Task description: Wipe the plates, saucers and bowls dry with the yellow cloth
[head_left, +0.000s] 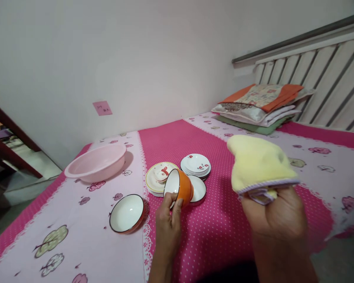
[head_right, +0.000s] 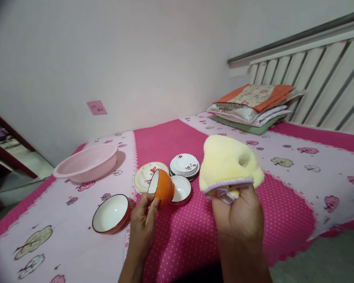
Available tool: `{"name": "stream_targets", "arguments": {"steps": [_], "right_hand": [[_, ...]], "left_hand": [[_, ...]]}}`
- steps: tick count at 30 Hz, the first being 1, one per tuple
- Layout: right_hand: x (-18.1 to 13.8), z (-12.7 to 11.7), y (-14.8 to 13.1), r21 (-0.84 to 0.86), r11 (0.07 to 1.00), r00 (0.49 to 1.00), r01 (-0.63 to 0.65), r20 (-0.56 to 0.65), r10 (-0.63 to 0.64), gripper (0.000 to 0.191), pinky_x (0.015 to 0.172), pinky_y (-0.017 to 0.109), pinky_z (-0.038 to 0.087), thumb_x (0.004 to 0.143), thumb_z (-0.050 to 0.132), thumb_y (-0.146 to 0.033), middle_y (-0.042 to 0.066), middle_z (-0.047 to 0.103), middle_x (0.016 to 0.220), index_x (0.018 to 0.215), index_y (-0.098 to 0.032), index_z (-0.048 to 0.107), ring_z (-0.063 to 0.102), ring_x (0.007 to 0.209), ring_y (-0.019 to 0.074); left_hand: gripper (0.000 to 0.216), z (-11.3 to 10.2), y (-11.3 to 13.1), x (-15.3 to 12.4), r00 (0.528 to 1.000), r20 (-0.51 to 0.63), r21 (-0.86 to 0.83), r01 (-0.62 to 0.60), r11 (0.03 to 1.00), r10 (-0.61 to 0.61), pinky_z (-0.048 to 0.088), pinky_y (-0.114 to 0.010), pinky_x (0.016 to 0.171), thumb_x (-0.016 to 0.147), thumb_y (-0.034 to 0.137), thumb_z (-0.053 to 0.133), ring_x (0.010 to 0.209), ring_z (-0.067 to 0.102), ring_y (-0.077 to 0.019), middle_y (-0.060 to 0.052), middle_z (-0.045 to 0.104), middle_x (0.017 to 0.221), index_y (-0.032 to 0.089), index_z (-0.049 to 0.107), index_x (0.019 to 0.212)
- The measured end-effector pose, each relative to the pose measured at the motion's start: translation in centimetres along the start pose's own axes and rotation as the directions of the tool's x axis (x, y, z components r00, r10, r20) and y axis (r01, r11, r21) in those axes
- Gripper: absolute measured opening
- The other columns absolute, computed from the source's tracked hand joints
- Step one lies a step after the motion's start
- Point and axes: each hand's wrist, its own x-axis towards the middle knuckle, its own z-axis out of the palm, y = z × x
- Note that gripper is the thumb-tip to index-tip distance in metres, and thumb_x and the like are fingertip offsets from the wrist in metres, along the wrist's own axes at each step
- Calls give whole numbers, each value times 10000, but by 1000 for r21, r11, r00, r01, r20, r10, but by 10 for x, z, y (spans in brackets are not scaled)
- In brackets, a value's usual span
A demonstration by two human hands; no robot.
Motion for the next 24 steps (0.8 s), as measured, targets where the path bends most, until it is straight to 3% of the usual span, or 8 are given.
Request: {"name": "stream_targets", "arguments": {"steps": [4,8,12,17,24], "right_hand": [[10,-4,-5,75,997,1000,14,24,-15,303,744,378,629,805,617,-286,30,789,942,1081,-324,737,750,924,239],[21,-7,-4,161,987,1000,-6,-8,7,380,610,276,574,778,589,-234,13,784,932,1129,-290,723,742,829,193],[31,-10,-7,201,979,999,-29,-17,33,371,642,294,579,766,607,-241,18,783,959,1115,-291,725,735,839,201],[40,-13,-18,161,987,1000,3,6,-4,323,816,382,604,794,637,-312,34,776,993,1106,-288,718,730,979,237],[56,-21,-25,164,986,1000,15,13,-17,327,797,403,614,802,629,-343,50,772,979,1115,-282,704,742,949,247]], "left_hand": [[164,5,-3,1,995,19,137,-95,986,93,398,-273,702,997,312,543,728,575,-171,1,645,807,228,651,906],[171,19,-10,8,971,147,356,-230,906,189,437,-296,730,1005,258,507,752,589,-193,-12,632,803,230,619,879],[211,42,-17,18,933,281,513,-345,786,226,479,-390,906,1017,174,427,743,607,-196,-6,636,780,232,555,860],[265,62,-30,27,884,443,636,-426,643,148,426,-464,1062,959,33,368,778,639,-199,-14,674,802,226,539,898],[352,70,-40,31,835,551,677,-437,592,-13,375,-474,1108,863,-29,362,887,683,-221,-35,714,869,228,581,961]]}}
